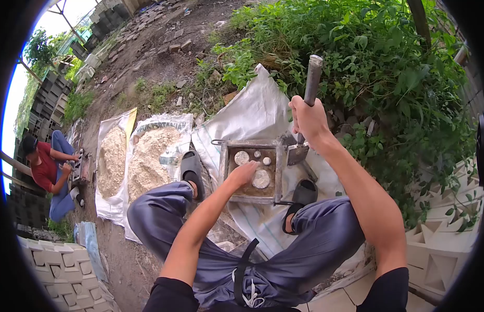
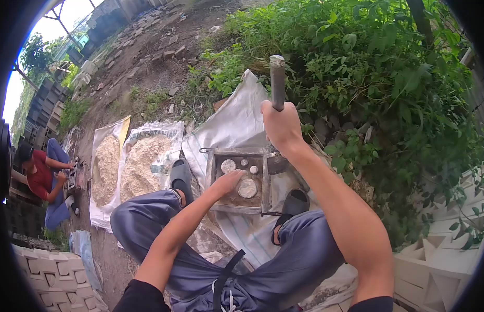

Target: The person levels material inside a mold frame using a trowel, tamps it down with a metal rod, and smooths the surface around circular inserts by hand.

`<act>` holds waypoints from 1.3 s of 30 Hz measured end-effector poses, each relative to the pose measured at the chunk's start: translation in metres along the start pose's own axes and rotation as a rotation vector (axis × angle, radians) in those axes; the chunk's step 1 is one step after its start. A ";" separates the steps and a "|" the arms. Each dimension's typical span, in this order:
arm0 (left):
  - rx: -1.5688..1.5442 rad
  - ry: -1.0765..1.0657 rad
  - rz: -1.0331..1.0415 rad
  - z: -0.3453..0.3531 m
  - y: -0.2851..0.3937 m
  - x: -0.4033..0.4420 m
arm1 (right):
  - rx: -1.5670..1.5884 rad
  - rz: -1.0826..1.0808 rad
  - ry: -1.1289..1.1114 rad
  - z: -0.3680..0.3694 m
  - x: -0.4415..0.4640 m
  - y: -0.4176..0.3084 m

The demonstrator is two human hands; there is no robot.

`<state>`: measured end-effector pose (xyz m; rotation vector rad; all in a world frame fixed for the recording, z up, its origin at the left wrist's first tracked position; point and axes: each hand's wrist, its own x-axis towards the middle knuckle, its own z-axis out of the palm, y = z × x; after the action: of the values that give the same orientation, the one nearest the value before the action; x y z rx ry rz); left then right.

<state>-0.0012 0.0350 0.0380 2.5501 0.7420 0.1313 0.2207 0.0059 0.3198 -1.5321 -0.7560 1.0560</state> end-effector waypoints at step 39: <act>0.292 -0.163 -0.219 0.033 0.001 -0.047 | -0.424 -0.154 -0.148 0.042 0.020 0.024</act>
<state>-0.0335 -0.0045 0.0107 2.6841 1.0320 -0.2731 0.1888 0.0358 0.2909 -1.7271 -1.2419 0.9386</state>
